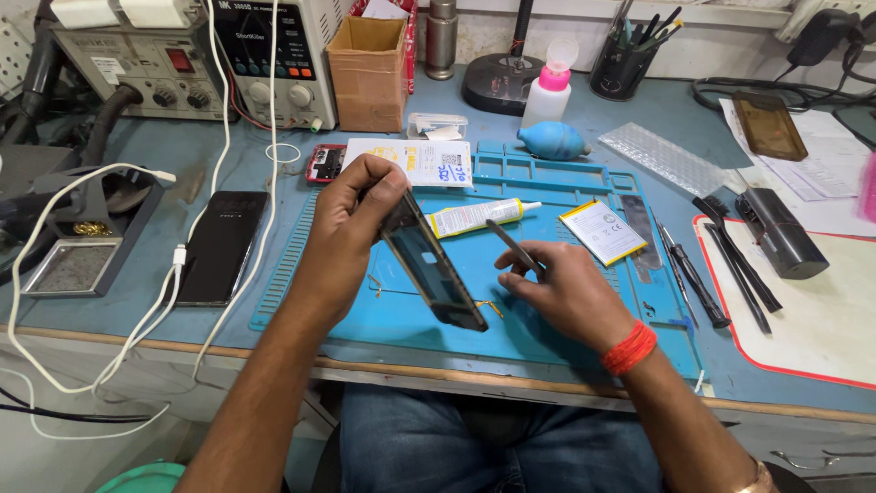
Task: The person disassembles a smartphone at a repair bench. They pry open the phone's back cover, use tweezers to work inside the chassis, lift out the battery, and handle the exposed motherboard and internal components while separating parts on the work mat.
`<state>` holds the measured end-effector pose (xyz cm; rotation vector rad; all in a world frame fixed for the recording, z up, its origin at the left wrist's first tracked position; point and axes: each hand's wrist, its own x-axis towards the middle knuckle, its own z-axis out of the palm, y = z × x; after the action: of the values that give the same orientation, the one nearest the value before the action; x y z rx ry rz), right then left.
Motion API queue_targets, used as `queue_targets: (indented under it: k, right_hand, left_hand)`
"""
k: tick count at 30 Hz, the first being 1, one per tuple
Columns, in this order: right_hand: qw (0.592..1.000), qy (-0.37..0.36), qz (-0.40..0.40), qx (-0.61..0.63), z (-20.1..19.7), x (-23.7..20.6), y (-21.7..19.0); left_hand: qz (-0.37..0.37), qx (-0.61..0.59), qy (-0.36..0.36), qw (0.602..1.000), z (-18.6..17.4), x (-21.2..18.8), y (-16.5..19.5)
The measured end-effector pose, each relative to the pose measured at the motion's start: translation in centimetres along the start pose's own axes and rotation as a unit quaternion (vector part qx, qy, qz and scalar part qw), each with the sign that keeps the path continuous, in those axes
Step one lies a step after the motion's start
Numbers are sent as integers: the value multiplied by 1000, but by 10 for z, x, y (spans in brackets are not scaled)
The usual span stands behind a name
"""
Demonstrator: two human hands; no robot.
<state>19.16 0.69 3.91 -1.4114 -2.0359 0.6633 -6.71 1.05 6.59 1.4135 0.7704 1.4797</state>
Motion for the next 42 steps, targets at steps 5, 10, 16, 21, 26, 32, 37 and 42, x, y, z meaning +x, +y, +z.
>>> queue_targets:
  k: [5,10,16,21,26,32,37,42]
  right_hand:
    - [997,-59,-41,-26,-3,-3,-4]
    - [995,-49,-19,-84,-1,-9,-11]
    - [990,24,16,-135,-16,-15,8]
    - [962,91,-7,-258,-15,-28,22]
    - [956,133,-97,-244,-6,-32,5]
    - [985,57,-2,-161,3,-38,-32]
    - [996,37,-12,78,9,-38,-51]
    - [990,40,58,121,23,-40,-48]
  left_hand:
    - [-12,7,-27,1000,-2,1,-2]
    - [-7,2,-41,999,-3,0,-3]
    - [-1,27,-37,999,-6,1,-2]
    - [21,53,-27,998,-2,2,-5]
    - [73,122,-26,990,5,0,-2]
    - [61,92,-41,993,3,-1,4]
    - [64,86,-25,994,-1,0,6]
    - [29,89,36,995,8,-2,-1]
